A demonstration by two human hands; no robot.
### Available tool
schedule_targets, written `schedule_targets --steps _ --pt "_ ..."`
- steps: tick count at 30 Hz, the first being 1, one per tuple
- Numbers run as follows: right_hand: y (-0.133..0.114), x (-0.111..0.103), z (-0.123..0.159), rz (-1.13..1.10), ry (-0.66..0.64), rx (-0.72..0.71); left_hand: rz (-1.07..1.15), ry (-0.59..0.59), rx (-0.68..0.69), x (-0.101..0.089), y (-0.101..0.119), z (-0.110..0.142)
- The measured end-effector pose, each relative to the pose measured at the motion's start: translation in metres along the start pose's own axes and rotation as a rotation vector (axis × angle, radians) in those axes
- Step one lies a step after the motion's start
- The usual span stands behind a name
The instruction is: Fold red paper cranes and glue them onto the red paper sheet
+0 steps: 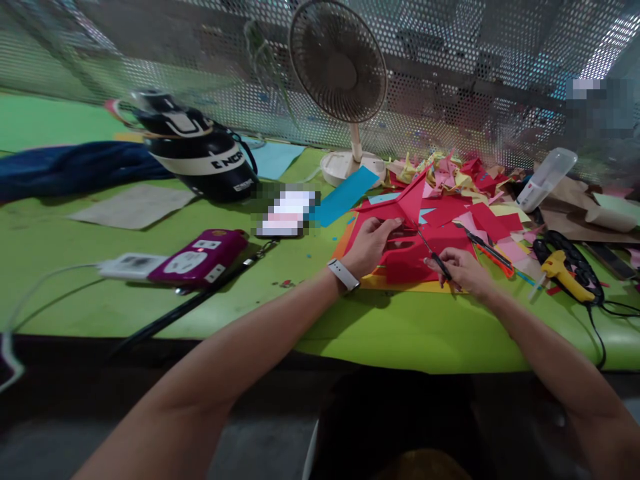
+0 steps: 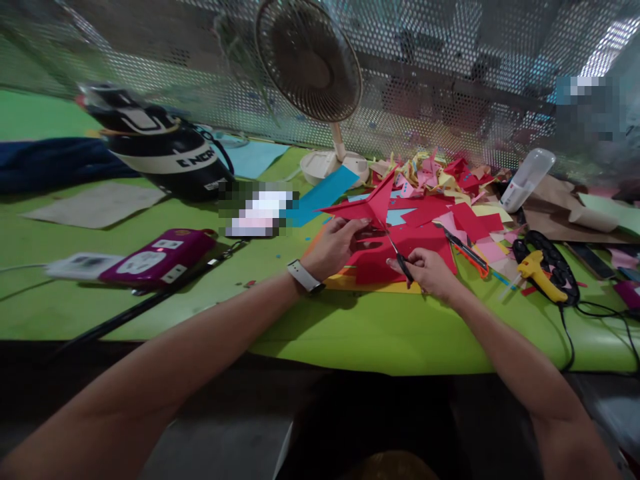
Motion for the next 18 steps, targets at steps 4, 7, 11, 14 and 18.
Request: schedule_targets --steps 4,7,11,14,18 --pt "-0.0023 0.0002 0.0009 -0.003 0.007 0.0 0.003 -0.009 0.005 0.0 -0.0006 0.0001" --pt "-0.0025 0.0004 0.0007 0.001 0.017 0.002 -0.002 -0.011 0.006 -0.0001 -0.0014 -0.0004" --pt "-0.0028 0.0004 0.0003 0.019 0.022 0.006 -0.007 -0.011 0.002 -0.0004 -0.0024 -0.0012" --pt "-0.0035 0.0001 0.0004 0.022 0.014 0.005 -0.001 -0.017 0.009 -0.0007 -0.0025 -0.0014" --pt "-0.0046 -0.0002 0.001 0.016 0.017 -0.001 -0.008 -0.022 0.021 -0.0019 -0.0034 -0.0022"
Point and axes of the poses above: each hand's wrist, its own z-axis away from the middle knuckle, its own x-axis out of the palm, y = z × x, the point moved 1 cm from there along -z, towards the middle knuckle, and after that the axes turned 4 degrees about x, right-handed, at the moved point
